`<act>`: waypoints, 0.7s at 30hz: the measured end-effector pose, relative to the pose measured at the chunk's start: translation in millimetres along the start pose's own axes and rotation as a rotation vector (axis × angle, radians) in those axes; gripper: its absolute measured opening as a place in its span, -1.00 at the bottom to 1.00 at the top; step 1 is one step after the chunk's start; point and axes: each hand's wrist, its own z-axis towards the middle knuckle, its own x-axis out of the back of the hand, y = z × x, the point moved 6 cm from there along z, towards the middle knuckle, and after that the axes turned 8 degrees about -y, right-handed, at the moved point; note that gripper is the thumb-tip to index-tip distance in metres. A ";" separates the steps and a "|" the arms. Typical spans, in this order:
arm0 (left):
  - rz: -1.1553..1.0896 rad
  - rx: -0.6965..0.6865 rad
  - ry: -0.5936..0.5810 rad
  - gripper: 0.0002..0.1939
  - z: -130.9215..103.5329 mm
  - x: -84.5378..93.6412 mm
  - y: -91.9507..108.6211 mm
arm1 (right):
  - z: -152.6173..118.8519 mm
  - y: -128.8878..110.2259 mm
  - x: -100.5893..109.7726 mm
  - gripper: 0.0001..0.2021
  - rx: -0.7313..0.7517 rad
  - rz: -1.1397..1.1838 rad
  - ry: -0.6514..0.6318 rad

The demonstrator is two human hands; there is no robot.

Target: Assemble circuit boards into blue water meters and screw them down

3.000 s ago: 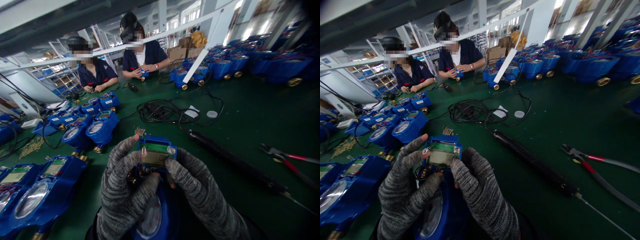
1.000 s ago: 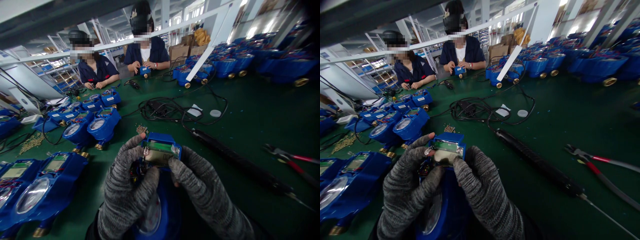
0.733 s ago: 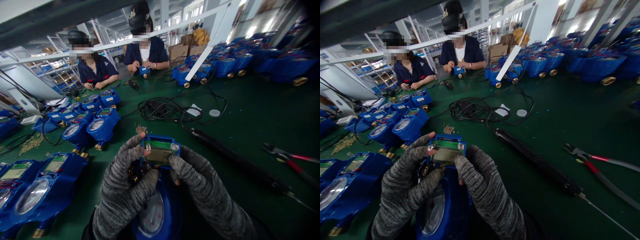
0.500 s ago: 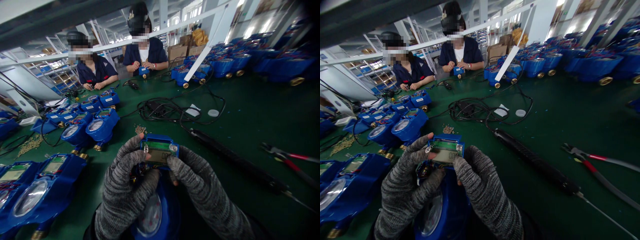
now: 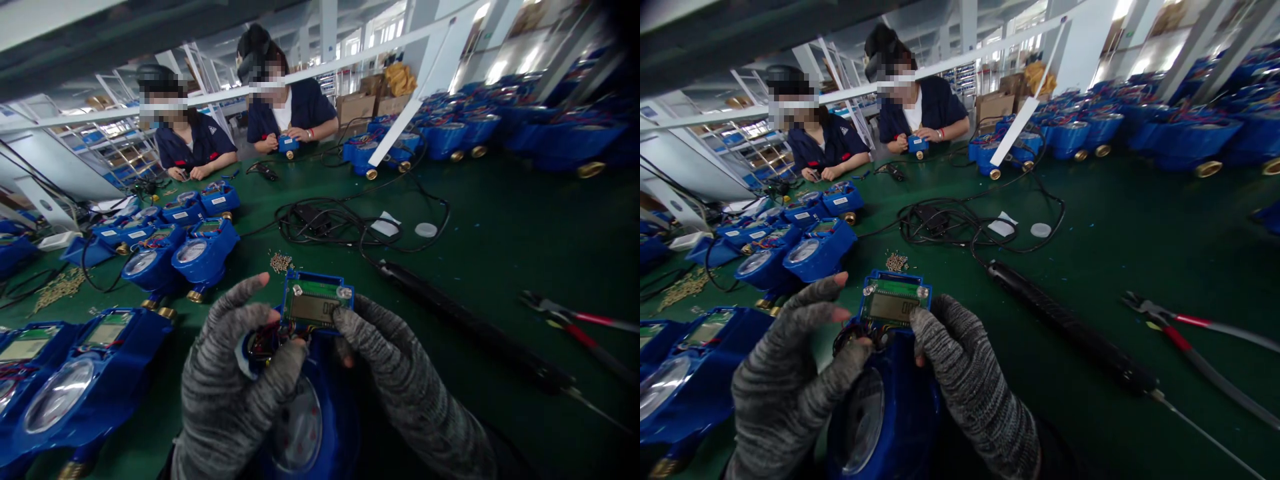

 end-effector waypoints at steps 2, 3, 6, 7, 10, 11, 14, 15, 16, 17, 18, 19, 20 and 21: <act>-0.234 0.201 -0.054 -0.59 0.6 7.0 -20.0 | 1.4 3.3 -0.6 -0.54 -0.016 0.057 -0.043; -0.342 0.282 -0.100 -0.54 0.3 9.0 -29.3 | 2.1 4.5 -0.5 -0.53 -0.023 0.086 -0.058; -0.602 0.448 -0.237 -0.52 -2.8 9.0 -51.6 | 3.7 4.4 3.3 -0.53 -0.020 0.125 -0.062; -0.669 0.481 -0.275 -0.55 -4.7 6.6 -56.7 | 4.0 3.5 5.5 -0.53 -0.016 0.122 -0.057; -0.880 0.519 -0.439 -0.59 -12.9 -10.8 -62.0 | 4.4 -0.2 14.2 -0.57 0.030 0.095 -0.048; -0.939 0.505 -0.487 -0.61 -15.7 -16.9 -60.7 | 4.5 -1.3 17.5 -0.60 0.053 0.081 -0.052; -1.008 0.411 -0.522 -0.61 -20.9 -26.0 -54.1 | 5.5 -1.9 26.6 -0.62 0.104 0.012 -0.072; -0.993 0.376 -0.502 -0.59 -21.5 -26.0 -51.9 | 6.0 -1.5 28.9 -0.61 0.107 -0.008 -0.075; -0.965 0.342 -0.480 -0.56 -21.7 -25.3 -49.6 | 6.5 -1.0 30.6 -0.59 0.103 -0.014 -0.076; -0.924 0.310 -0.460 -0.53 -21.7 -24.3 -47.2 | 7.0 -0.9 31.5 -0.58 0.099 -0.011 -0.073; -0.879 0.291 -0.440 -0.54 -21.6 -23.3 -45.3 | 7.4 -1.4 31.7 -0.57 0.096 -0.004 -0.069; -0.837 0.284 -0.414 -0.58 -21.5 -22.3 -44.2 | 7.7 -2.5 31.2 -0.58 0.095 0.002 -0.067; -0.805 0.286 -0.384 -0.65 -21.6 -21.2 -43.8 | 8.0 -4.1 30.1 -0.59 0.093 0.006 -0.070; -0.790 0.291 -0.351 -0.72 -21.7 -20.1 -43.9 | 8.2 -5.9 28.6 -0.61 0.086 0.008 -0.077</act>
